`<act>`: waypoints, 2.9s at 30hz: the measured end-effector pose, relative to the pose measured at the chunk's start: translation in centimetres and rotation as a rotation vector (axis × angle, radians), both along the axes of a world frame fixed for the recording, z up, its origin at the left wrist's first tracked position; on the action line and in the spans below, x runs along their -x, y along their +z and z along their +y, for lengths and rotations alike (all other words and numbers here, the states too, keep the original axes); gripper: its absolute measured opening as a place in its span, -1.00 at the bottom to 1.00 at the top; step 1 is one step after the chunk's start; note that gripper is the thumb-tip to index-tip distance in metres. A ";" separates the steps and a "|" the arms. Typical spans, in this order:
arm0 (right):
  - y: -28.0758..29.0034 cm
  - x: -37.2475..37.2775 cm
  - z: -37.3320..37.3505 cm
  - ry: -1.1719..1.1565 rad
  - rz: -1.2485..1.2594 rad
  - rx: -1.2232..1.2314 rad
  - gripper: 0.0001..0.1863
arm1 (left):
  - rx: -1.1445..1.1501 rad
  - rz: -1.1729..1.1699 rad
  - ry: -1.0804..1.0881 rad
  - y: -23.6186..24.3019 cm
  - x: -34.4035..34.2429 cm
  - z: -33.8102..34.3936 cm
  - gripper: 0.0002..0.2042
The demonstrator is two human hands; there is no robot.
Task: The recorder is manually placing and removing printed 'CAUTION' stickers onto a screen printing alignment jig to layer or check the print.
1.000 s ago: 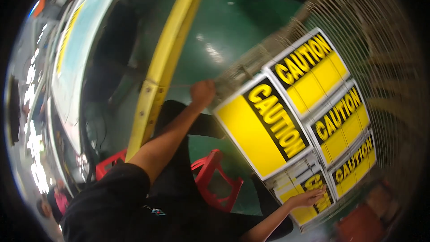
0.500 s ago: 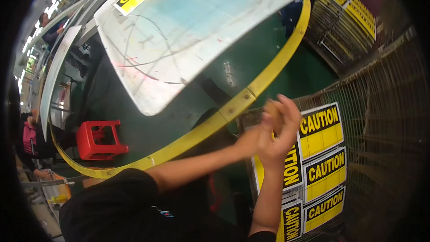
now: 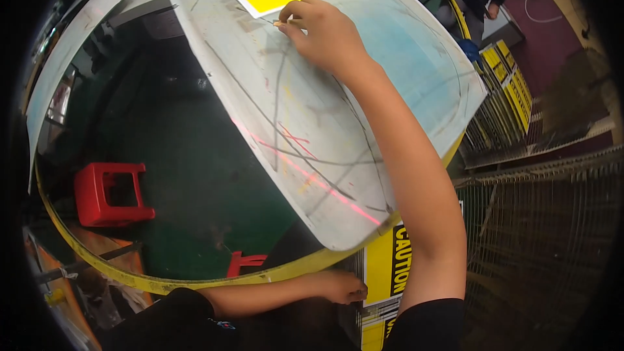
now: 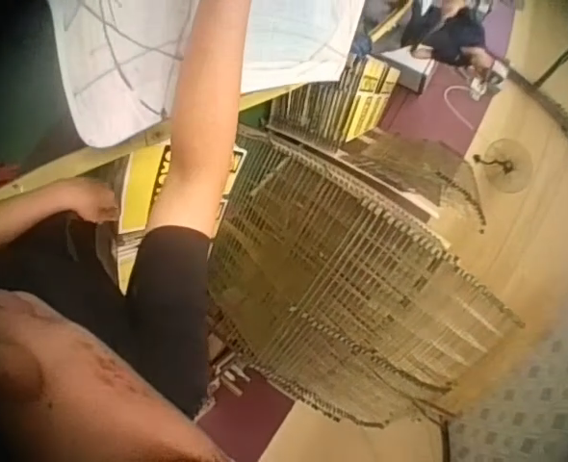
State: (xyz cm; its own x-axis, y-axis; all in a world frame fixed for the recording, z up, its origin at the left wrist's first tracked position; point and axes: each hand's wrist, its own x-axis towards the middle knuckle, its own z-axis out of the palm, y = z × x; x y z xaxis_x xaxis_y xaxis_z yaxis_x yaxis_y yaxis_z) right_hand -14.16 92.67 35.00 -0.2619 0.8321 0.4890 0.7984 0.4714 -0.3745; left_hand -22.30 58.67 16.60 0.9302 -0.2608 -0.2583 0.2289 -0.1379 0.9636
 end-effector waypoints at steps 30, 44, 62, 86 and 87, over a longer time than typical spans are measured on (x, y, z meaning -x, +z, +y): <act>6.9 2.4 9.8 -0.207 0.239 -0.333 -0.74 | -0.113 -0.220 0.247 -0.5 1.1 0.5 -0.66; 2.8 -5.0 -26.1 -0.533 0.321 -0.164 -0.70 | 0.439 -0.328 0.559 7.3 2.5 2.9 -0.52; -10.6 3.1 -59.4 -0.877 0.377 -0.343 -0.43 | -0.573 -0.653 1.044 7.2 3.6 -4.2 -0.58; -31.0 -2.7 -71.8 -1.258 1.100 0.234 -0.64 | 0.866 -0.051 0.953 -14.8 -30.7 -18.3 -0.56; -31.1 -2.7 -72.0 -1.266 1.089 0.234 -0.64 | 0.853 -0.021 0.978 -15.5 -31.4 -18.9 -0.52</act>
State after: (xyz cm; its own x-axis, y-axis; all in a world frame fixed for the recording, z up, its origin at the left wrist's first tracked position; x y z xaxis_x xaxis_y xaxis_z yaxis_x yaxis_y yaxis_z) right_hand -11.45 20.72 3.94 0.9323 0.3159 -0.1763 -0.0543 -0.3595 -0.9316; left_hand 9.13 39.73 1.05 0.8291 0.4503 -0.3315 -0.1303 0.7322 0.6685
